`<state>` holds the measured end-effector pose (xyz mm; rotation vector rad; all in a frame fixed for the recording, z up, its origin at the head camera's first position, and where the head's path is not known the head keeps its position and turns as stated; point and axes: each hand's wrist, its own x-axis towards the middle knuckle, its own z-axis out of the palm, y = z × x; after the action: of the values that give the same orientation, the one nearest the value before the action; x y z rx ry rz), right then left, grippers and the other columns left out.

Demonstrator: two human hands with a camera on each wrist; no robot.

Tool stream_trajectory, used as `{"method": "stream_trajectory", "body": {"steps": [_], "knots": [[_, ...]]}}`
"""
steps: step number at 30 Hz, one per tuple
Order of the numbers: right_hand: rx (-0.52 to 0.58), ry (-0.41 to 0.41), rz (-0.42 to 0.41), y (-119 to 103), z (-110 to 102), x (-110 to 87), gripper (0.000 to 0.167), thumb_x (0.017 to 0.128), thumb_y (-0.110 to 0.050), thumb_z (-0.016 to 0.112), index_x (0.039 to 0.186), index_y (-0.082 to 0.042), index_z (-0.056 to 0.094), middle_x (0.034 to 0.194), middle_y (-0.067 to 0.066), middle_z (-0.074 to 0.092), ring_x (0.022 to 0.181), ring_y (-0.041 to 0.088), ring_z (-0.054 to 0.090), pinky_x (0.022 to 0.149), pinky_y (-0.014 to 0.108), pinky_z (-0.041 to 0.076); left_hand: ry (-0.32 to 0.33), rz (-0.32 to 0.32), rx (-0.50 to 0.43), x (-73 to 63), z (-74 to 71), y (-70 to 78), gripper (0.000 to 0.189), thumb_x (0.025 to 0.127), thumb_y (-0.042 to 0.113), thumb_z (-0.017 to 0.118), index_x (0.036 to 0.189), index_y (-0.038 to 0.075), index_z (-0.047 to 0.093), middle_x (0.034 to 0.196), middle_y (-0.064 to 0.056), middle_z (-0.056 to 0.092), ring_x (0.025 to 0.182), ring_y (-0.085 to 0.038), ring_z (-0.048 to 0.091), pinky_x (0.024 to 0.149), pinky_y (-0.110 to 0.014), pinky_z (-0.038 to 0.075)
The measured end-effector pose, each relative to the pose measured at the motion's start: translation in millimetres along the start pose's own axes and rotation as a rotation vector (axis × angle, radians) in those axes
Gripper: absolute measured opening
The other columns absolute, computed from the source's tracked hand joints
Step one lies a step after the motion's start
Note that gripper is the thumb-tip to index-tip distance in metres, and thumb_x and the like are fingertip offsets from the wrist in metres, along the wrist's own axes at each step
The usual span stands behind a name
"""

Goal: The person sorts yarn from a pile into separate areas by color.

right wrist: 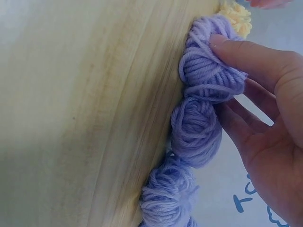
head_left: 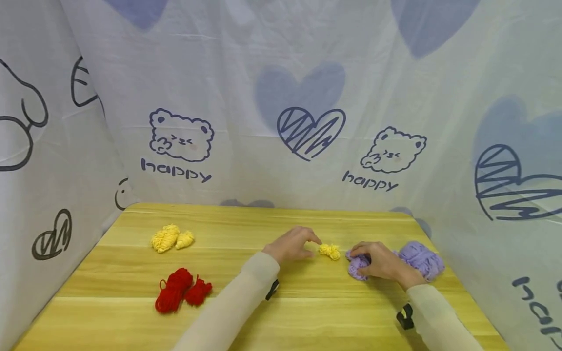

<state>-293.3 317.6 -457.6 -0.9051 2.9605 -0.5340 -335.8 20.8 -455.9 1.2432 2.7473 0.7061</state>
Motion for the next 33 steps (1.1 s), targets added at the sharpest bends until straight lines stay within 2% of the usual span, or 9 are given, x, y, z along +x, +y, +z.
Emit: {"method": "stream_trajectory", "body": {"steps": [12, 18, 26, 33], "knots": [[0.005, 0.019, -0.028, -3.2, 0.2, 0.1, 0.038, 0.077, -0.012, 0.090, 0.113, -0.006, 0.078, 0.122, 0.016, 0.073, 0.114, 0.040, 0.068, 0.098, 0.057, 0.056, 0.058, -0.036, -0.003, 19.2, 19.1, 7.0, 0.040, 0.092, 0.015, 0.078, 0.132, 0.016, 0.071, 0.134, -0.003, 0.069, 0.125, -0.019, 0.064, 0.111, -0.030, 0.051], [0.006, 0.011, -0.004, -4.7, -0.7, 0.2, 0.037, 0.078, -0.011, 0.089, 0.113, -0.007, 0.078, 0.123, 0.016, 0.073, 0.116, 0.039, 0.068, 0.100, 0.056, 0.056, 0.064, -0.042, -0.005, 26.2, 26.8, 10.1, 0.035, 0.093, 0.015, 0.078, 0.127, 0.015, 0.073, 0.129, -0.002, 0.070, 0.122, -0.018, 0.066, 0.109, -0.028, 0.052], [-0.005, 0.005, -0.012, -2.3, -1.5, 0.0, 0.037, 0.078, -0.011, 0.089, 0.114, -0.007, 0.078, 0.123, 0.014, 0.073, 0.116, 0.038, 0.068, 0.101, 0.055, 0.056, 0.048, -0.017, 0.027, 33.2, 30.2, 13.8, 0.034, 0.092, 0.017, 0.079, 0.126, 0.014, 0.074, 0.131, -0.001, 0.072, 0.125, -0.017, 0.066, 0.112, -0.028, 0.051], [0.002, -0.001, -0.020, -2.4, -2.3, 0.1, 0.037, 0.078, -0.013, 0.090, 0.113, -0.008, 0.078, 0.122, 0.014, 0.073, 0.115, 0.038, 0.069, 0.100, 0.056, 0.056, 0.042, -0.061, 0.004, 34.0, 29.6, 17.5, 0.033, 0.092, 0.015, 0.078, 0.125, 0.014, 0.075, 0.131, -0.001, 0.073, 0.125, -0.018, 0.066, 0.109, -0.029, 0.053]]}}
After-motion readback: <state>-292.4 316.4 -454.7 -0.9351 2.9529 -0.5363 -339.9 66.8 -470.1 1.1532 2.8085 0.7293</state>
